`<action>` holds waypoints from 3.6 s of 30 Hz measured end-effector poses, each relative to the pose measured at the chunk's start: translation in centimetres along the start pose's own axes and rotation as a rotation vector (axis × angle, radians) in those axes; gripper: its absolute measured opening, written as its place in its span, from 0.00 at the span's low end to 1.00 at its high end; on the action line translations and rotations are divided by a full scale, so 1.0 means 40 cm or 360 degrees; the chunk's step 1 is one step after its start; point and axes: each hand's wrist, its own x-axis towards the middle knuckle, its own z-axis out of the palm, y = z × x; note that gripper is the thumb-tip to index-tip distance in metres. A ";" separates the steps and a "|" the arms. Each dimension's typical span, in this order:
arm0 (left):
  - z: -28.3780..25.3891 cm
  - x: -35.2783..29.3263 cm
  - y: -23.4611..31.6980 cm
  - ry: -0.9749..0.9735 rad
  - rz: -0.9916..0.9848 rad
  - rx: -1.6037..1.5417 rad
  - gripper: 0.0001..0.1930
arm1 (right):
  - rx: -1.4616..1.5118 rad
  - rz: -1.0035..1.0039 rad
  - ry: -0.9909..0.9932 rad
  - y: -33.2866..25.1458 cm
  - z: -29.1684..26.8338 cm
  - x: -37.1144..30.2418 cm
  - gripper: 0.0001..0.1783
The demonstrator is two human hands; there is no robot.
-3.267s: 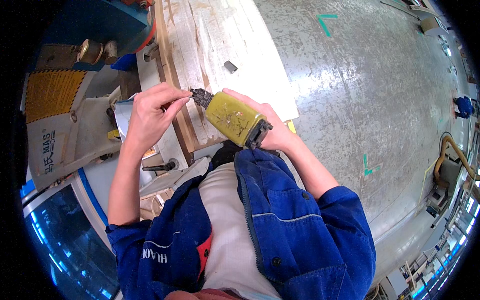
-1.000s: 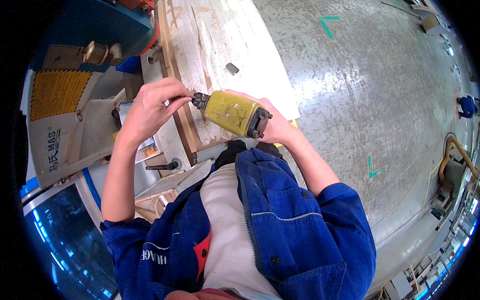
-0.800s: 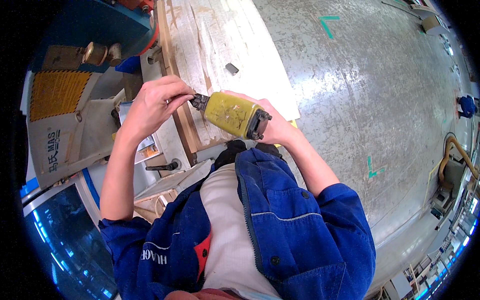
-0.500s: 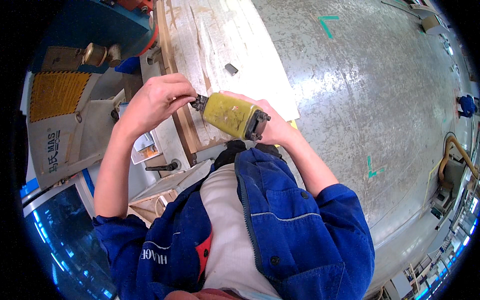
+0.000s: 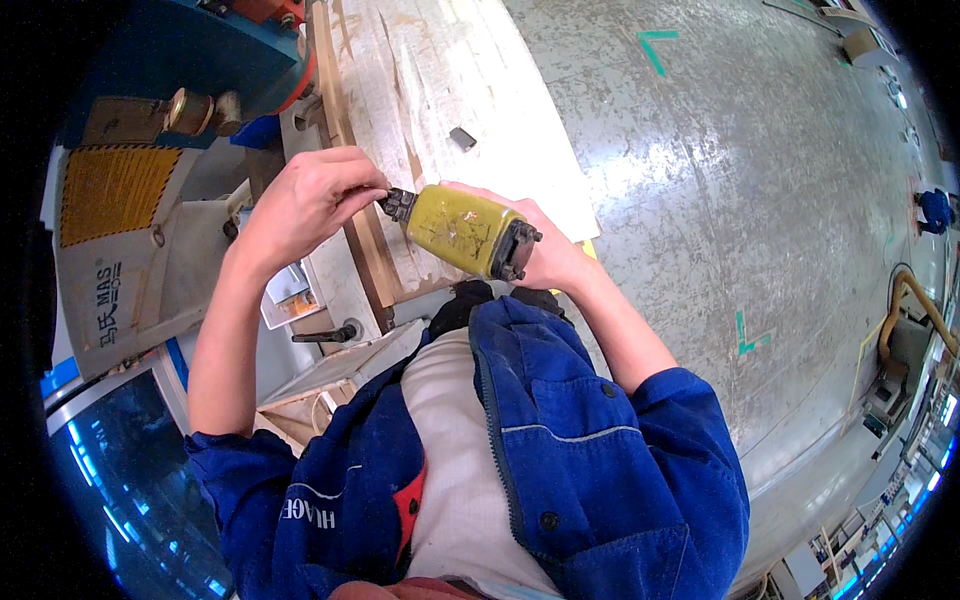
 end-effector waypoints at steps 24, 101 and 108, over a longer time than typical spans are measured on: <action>0.146 -0.057 0.057 0.0513 -0.0956 -0.0874 0.07 | -0.0106 -0.0193 0.0209 -0.003 0.034 -0.024 0.45; 0.046 -0.161 0.026 0.1100 -0.0601 -0.1381 0.06 | -0.0094 -0.0060 0.0030 0.011 0.051 -0.011 0.45; 0.082 -0.149 0.010 0.1120 -0.0606 -0.1398 0.05 | -0.0048 -0.0005 0.0002 0.012 0.048 -0.007 0.45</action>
